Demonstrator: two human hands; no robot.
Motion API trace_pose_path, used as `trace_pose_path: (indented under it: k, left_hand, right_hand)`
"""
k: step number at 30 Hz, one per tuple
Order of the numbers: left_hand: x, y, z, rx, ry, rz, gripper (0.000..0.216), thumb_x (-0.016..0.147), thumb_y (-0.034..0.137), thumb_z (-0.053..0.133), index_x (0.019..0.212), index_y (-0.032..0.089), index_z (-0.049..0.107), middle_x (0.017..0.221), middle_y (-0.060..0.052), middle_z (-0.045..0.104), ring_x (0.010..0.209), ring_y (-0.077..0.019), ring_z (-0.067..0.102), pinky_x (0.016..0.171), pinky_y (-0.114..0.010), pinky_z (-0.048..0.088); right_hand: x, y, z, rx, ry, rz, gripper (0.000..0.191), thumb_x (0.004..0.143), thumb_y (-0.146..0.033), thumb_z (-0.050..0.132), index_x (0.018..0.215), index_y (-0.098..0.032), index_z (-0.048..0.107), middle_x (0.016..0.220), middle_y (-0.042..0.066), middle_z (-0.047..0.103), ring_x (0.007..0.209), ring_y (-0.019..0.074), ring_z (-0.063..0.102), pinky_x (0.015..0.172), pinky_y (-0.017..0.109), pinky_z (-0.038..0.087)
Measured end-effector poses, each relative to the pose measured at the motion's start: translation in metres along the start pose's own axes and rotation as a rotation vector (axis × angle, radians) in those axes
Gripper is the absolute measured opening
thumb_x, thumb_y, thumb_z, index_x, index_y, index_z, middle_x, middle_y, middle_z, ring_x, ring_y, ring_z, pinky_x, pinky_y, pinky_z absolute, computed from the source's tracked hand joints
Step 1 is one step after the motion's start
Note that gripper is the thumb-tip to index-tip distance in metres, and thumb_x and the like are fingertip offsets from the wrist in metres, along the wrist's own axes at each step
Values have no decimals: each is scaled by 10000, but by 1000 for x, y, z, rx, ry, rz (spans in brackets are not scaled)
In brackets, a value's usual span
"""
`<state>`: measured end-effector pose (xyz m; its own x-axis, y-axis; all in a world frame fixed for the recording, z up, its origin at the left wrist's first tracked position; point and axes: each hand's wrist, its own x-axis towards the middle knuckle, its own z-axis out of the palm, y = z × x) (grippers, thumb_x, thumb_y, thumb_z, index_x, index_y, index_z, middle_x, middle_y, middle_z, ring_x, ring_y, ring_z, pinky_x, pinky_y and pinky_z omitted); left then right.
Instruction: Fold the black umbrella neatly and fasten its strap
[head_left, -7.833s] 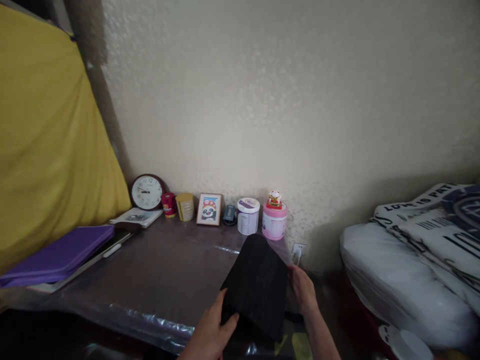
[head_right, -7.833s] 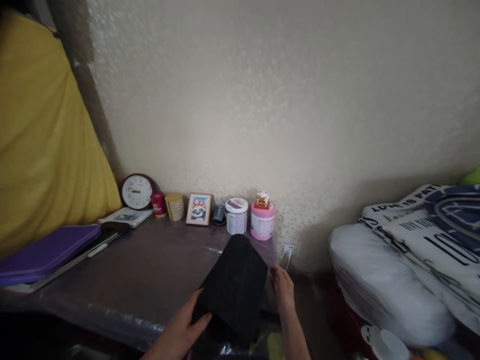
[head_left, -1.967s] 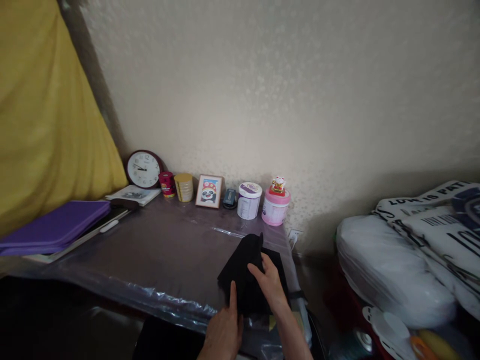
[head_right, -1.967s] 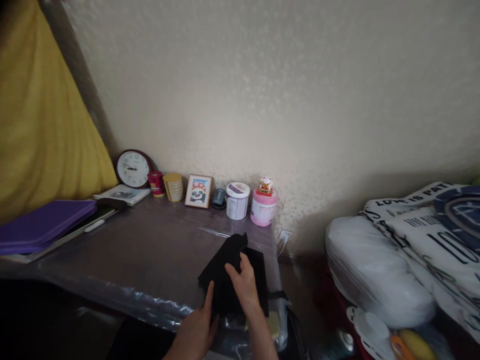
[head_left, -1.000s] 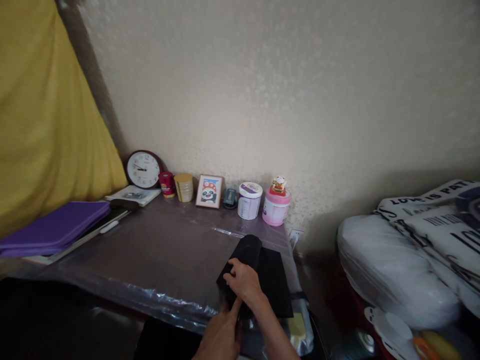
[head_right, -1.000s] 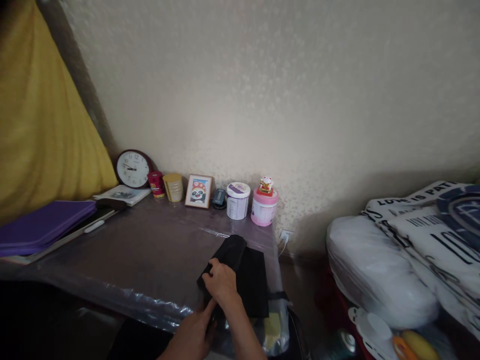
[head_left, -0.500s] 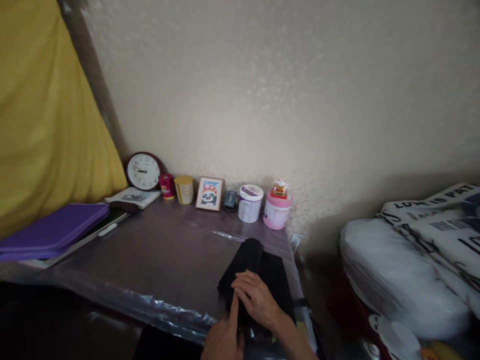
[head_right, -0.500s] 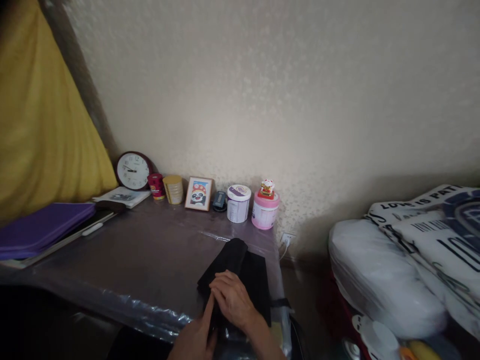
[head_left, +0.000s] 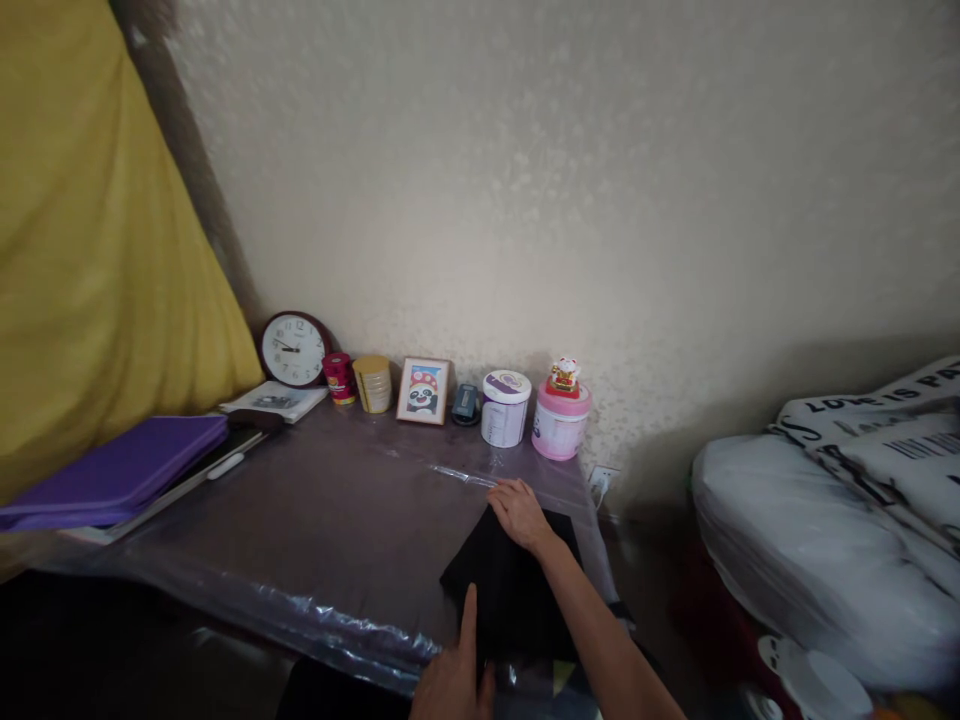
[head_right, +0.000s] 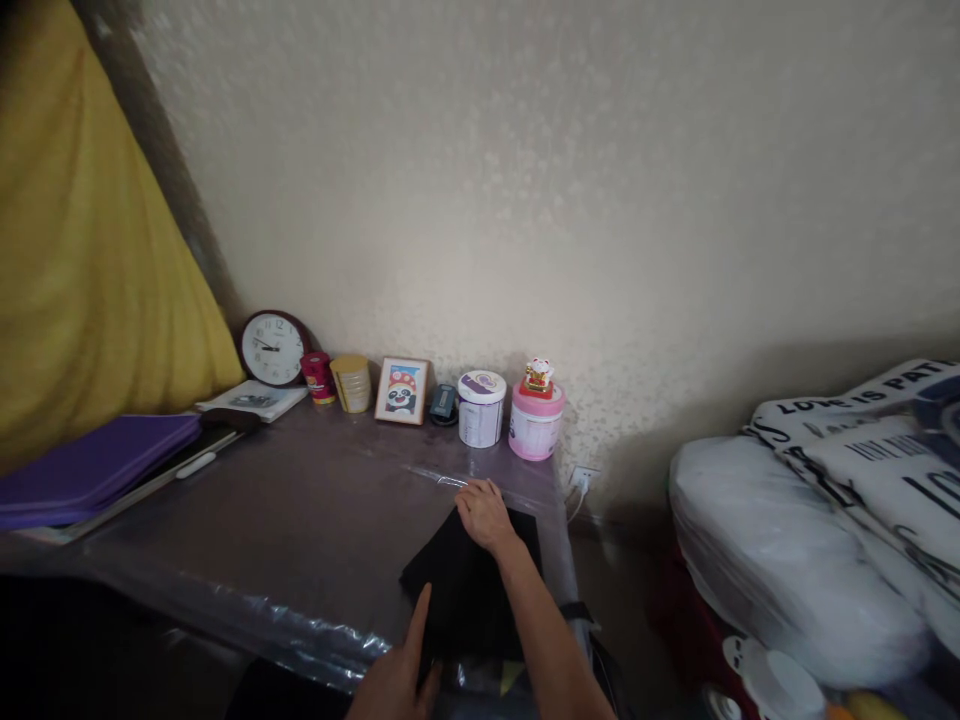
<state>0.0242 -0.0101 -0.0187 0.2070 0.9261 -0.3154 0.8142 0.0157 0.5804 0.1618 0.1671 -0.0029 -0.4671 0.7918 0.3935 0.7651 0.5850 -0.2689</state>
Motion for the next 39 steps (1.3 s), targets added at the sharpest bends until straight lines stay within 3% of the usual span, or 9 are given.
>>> trace_pose_path:
  k: [5, 11, 16, 26, 30, 35, 39]
  left_hand:
    - [0, 0, 3, 5, -3, -2, 727, 833, 212, 322, 1339, 99, -188, 939, -91, 651, 845, -163, 612, 710, -229, 407]
    - [-4, 3, 4, 3, 74, 28, 690, 848, 232, 284, 1342, 103, -180, 914, -78, 649, 782, -164, 608, 661, -237, 395]
    - [-5, 4, 6, 37, 106, 27, 654, 861, 261, 259, 1354, 109, -142, 826, -67, 654, 726, -175, 603, 622, -253, 379]
    - [-6, 6, 4, -2, 90, 34, 651, 870, 262, 253, 1346, 113, -165, 877, -67, 646, 732, -146, 595, 618, -231, 372]
    - [-6, 6, 4, -2, 95, 23, 650, 865, 256, 256, 1351, 108, -150, 888, -68, 648, 751, -151, 600, 639, -237, 383]
    - [-6, 3, 7, -2, 111, 47, 671, 856, 264, 276, 1352, 94, -143, 963, -90, 637, 824, -159, 601, 697, -246, 399]
    - [-5, 5, 5, 25, 93, 10, 673, 852, 262, 285, 1354, 73, -121, 953, -109, 644, 824, -174, 610, 707, -257, 406]
  right_hand:
    - [5, 16, -8, -55, 113, 241, 257, 858, -256, 404, 1006, -175, 597, 1018, 84, 630, 985, 179, 541, 889, 313, 362]
    - [-57, 39, -34, -64, 310, 540, 342, 828, -291, 389, 1052, -84, 544, 1026, 151, 604, 976, 215, 552, 871, 328, 393]
    - [-109, 26, -45, 53, 219, 633, 340, 815, -358, 366, 938, -128, 585, 897, 115, 649, 828, 221, 611, 752, 313, 444]
    - [-142, -24, -49, 264, 105, 741, 304, 765, -411, 449, 943, -191, 559, 854, 55, 655, 803, 218, 624, 697, 301, 459]
    - [-136, -38, -53, 479, 123, 739, 284, 734, -362, 493, 961, -202, 557, 867, 47, 659, 769, 210, 628, 653, 308, 492]
    - [-97, -58, -62, 724, 233, 539, 318, 728, -332, 530, 1014, -196, 552, 984, 54, 645, 923, 217, 591, 804, 338, 473]
    - [-68, -69, -48, 792, 211, 510, 327, 727, -333, 531, 1018, -187, 558, 949, 55, 654, 870, 208, 609, 744, 327, 498]
